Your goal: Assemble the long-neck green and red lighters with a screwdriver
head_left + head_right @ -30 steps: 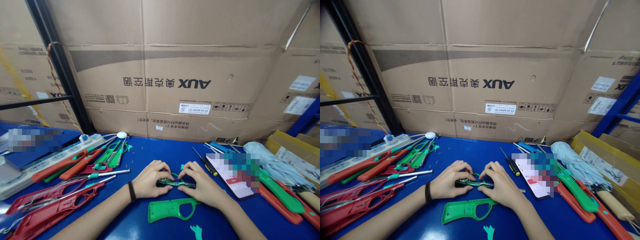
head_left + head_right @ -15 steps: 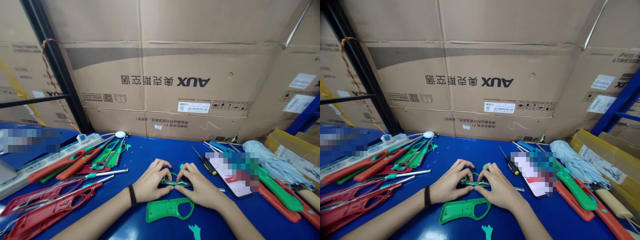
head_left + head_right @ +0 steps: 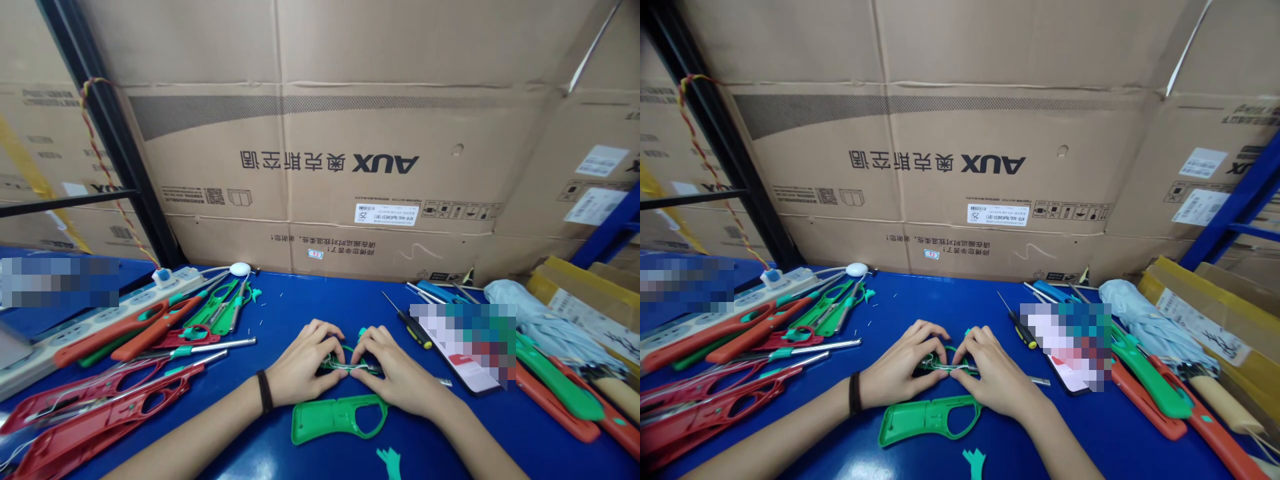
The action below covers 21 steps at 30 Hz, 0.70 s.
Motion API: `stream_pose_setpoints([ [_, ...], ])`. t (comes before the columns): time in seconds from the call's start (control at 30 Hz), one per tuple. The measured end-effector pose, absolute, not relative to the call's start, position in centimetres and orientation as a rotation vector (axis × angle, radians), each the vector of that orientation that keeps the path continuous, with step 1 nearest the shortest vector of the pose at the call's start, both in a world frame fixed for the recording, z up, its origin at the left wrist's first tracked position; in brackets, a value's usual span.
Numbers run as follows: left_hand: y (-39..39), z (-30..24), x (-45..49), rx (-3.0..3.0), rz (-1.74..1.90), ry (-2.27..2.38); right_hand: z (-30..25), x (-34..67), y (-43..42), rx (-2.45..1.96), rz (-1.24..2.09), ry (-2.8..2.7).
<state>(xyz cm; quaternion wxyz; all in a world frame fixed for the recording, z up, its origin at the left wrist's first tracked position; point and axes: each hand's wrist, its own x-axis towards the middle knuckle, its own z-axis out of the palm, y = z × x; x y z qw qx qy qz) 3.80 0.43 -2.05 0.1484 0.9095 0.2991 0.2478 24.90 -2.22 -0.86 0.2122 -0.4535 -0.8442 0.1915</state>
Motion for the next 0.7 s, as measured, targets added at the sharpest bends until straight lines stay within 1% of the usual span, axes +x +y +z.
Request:
stream_pose_setpoints([
  [0.2, 0.7, -2.12, 3.52, 2.707, 0.764, 0.774, -0.62, 25.06, -2.28, -1.251, 0.373, -2.398],
  [0.4, 0.97, -1.99, 3.34, 2.944, 0.806, 0.63, -0.5, 24.81, -2.29, -1.277, 0.257, -2.448],
  [0.7, 0.97, -1.89, 3.52, 2.902, 0.73, 0.636, 0.0, 25.7, -2.25, -1.312, 0.323, -2.447],
])
